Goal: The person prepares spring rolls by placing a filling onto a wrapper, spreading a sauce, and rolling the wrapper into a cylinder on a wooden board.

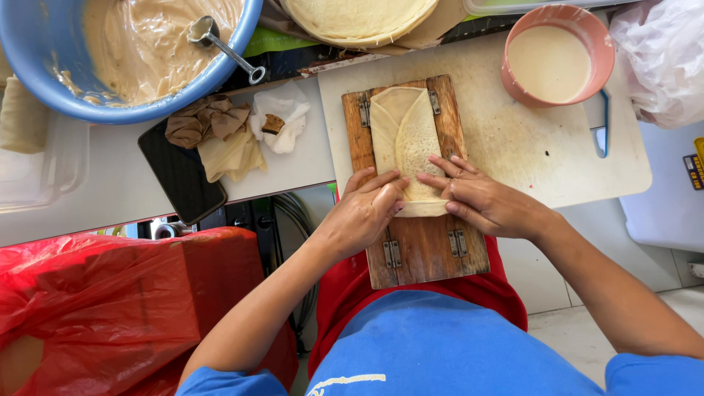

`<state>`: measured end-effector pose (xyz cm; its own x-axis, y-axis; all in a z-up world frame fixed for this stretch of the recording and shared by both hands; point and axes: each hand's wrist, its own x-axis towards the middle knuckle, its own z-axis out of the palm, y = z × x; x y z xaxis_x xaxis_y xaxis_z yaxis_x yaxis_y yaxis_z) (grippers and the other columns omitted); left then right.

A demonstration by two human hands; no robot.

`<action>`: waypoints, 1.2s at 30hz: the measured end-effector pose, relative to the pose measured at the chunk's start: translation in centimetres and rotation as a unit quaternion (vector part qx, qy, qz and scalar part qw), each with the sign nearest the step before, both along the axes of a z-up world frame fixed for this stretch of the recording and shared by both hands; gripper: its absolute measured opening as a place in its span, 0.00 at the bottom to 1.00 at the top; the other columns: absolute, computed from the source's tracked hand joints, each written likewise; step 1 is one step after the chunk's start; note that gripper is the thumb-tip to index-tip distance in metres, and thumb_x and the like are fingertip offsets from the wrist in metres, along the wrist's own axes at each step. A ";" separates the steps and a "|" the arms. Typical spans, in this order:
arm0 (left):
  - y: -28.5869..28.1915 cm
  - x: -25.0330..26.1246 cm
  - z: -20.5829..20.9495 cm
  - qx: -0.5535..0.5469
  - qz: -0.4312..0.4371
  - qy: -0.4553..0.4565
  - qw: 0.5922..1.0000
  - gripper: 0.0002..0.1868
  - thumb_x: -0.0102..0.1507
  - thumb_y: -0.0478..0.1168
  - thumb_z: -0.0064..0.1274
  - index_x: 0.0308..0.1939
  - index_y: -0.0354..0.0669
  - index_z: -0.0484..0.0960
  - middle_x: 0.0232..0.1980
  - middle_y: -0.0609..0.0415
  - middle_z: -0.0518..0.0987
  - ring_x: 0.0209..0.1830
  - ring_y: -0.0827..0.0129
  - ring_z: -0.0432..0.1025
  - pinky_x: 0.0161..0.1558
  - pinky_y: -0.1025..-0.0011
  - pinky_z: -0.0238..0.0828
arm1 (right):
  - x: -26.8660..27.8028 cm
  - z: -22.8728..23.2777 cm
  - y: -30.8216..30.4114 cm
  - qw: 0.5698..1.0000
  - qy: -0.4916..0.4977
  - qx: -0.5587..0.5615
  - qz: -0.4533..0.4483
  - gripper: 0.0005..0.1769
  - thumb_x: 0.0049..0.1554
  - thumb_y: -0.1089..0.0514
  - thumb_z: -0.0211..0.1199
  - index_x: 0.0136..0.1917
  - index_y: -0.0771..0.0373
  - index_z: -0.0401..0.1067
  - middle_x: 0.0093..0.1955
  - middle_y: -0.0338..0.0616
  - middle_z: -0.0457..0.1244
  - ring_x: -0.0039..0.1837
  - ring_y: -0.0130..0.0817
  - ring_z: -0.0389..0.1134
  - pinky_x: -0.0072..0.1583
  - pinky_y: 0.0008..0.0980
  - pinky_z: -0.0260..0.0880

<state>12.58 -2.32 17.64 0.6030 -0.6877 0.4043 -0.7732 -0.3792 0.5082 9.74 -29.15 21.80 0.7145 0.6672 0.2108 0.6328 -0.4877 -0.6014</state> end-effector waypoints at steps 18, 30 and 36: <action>-0.3 0.4 -0.2 -0.066 0.071 0.015 0.995 0.08 0.73 0.49 0.44 0.45 0.52 0.73 0.48 0.62 0.85 0.61 0.65 0.78 0.68 0.57 0.61 | 1.5 0.6 0.7 0.993 0.066 0.084 -0.054 0.16 0.67 0.53 0.48 0.41 0.59 0.70 0.72 0.46 0.65 0.82 0.52 0.53 0.79 0.59 0.47; -1.4 2.2 0.8 -0.007 0.214 -0.189 0.958 0.09 0.71 0.48 0.52 0.39 0.51 0.77 0.54 0.60 0.78 0.66 0.58 0.69 0.59 0.60 0.57 | 1.2 -2.8 1.1 0.961 -0.204 0.047 -0.178 0.21 0.56 0.50 0.71 0.60 0.60 0.76 0.68 0.53 0.63 0.70 0.53 0.63 0.70 0.51 0.62; -1.1 2.0 1.3 -0.003 0.248 -0.178 0.952 0.09 0.71 0.50 0.51 0.47 0.53 0.78 0.58 0.59 0.76 0.66 0.58 0.68 0.57 0.62 0.56 | 0.9 -2.5 3.1 0.969 -0.204 0.008 -0.137 0.23 0.57 0.52 0.71 0.62 0.64 0.76 0.60 0.50 0.67 0.63 0.51 0.68 0.63 0.47 0.67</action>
